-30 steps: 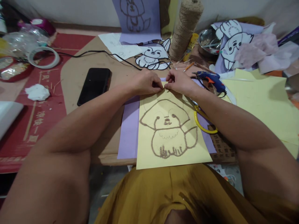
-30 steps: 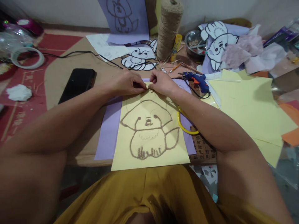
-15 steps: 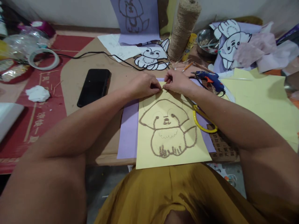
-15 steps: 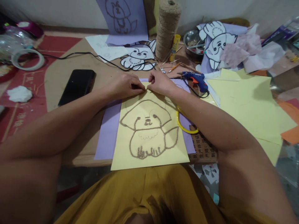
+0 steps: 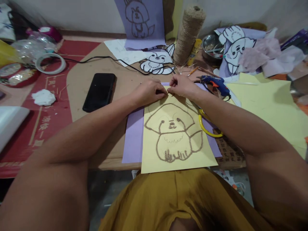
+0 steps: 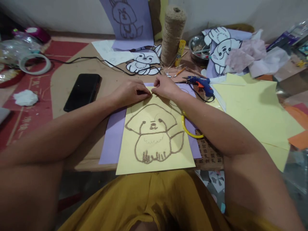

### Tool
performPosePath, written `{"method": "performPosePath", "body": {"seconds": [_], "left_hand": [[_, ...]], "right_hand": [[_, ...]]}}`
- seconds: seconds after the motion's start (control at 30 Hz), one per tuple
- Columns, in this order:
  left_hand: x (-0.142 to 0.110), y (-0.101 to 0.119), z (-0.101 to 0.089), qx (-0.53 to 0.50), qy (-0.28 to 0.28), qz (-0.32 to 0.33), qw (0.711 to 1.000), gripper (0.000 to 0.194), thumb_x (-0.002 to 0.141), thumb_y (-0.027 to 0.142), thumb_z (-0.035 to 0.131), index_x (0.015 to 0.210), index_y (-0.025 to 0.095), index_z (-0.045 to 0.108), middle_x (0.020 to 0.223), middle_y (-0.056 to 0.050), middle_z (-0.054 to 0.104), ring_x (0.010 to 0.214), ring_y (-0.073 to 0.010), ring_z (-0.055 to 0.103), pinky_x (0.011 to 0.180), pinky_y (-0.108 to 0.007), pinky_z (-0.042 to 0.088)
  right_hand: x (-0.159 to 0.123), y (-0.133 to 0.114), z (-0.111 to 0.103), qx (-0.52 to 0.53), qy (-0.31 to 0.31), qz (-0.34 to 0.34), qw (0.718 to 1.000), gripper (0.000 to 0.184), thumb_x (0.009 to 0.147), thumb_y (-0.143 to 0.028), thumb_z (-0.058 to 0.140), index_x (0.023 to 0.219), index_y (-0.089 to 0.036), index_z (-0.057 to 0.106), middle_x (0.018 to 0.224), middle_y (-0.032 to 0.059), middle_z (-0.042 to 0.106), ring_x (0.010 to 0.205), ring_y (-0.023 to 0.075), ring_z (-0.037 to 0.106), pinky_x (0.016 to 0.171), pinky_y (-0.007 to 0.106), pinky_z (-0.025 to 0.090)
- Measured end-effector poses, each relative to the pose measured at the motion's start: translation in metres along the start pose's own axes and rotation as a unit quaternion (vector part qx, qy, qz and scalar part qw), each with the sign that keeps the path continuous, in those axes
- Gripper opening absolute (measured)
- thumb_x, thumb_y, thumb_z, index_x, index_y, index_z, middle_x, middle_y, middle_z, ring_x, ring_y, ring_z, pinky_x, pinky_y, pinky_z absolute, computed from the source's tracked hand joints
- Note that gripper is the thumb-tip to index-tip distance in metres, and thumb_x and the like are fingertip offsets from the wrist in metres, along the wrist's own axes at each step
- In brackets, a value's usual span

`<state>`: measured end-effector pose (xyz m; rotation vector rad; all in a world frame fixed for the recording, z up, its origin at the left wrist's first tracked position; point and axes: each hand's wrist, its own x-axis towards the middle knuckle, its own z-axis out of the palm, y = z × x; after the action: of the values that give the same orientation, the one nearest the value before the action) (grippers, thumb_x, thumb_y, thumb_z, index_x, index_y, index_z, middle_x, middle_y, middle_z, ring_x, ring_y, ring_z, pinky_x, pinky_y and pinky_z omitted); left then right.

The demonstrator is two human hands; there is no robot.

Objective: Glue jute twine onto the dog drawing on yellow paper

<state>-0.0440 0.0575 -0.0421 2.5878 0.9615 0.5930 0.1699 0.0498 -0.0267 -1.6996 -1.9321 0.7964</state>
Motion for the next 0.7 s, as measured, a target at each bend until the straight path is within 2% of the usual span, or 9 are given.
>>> {"method": "performPosePath", "body": {"seconds": [0.37, 0.53, 0.7], "left_hand": [[-0.008, 0.005, 0.005, 0.023, 0.029, -0.031, 0.999, 0.021, 0.095, 0.027, 0.072, 0.101, 0.022, 0.092, 0.094, -0.008, 0.083, 0.085, -0.0207, 0.074, 0.083, -0.03, 0.056], [-0.007, 0.011, 0.003, 0.038, 0.021, -0.04, 0.998, 0.022, 0.094, 0.027, 0.071, 0.099, 0.02, 0.09, 0.092, -0.009, 0.082, 0.085, -0.0218, 0.072, 0.083, -0.031, 0.055], [-0.006, 0.017, 0.001, 0.045, 0.005, -0.075, 0.996, 0.022, 0.095, 0.027, 0.07, 0.099, 0.019, 0.09, 0.093, -0.01, 0.082, 0.087, -0.0229, 0.073, 0.086, -0.033, 0.054]], "right_hand": [[-0.004, 0.007, 0.008, -0.02, 0.031, -0.037, 0.999, 0.028, 0.077, -0.012, 0.08, 0.082, -0.024, 0.055, 0.084, 0.0009, 0.066, 0.082, 0.0196, 0.06, 0.078, 0.034, 0.045], [0.0, 0.006, 0.003, 0.007, 0.0, -0.018, 1.0, 0.024, 0.08, -0.011, 0.078, 0.08, -0.023, 0.057, 0.08, 0.0, 0.065, 0.08, 0.0179, 0.06, 0.075, 0.032, 0.045], [-0.001, 0.003, 0.001, -0.01, -0.01, -0.015, 1.0, 0.024, 0.08, -0.01, 0.079, 0.082, -0.021, 0.058, 0.081, -0.0009, 0.065, 0.078, 0.0157, 0.058, 0.072, 0.03, 0.042]]}}
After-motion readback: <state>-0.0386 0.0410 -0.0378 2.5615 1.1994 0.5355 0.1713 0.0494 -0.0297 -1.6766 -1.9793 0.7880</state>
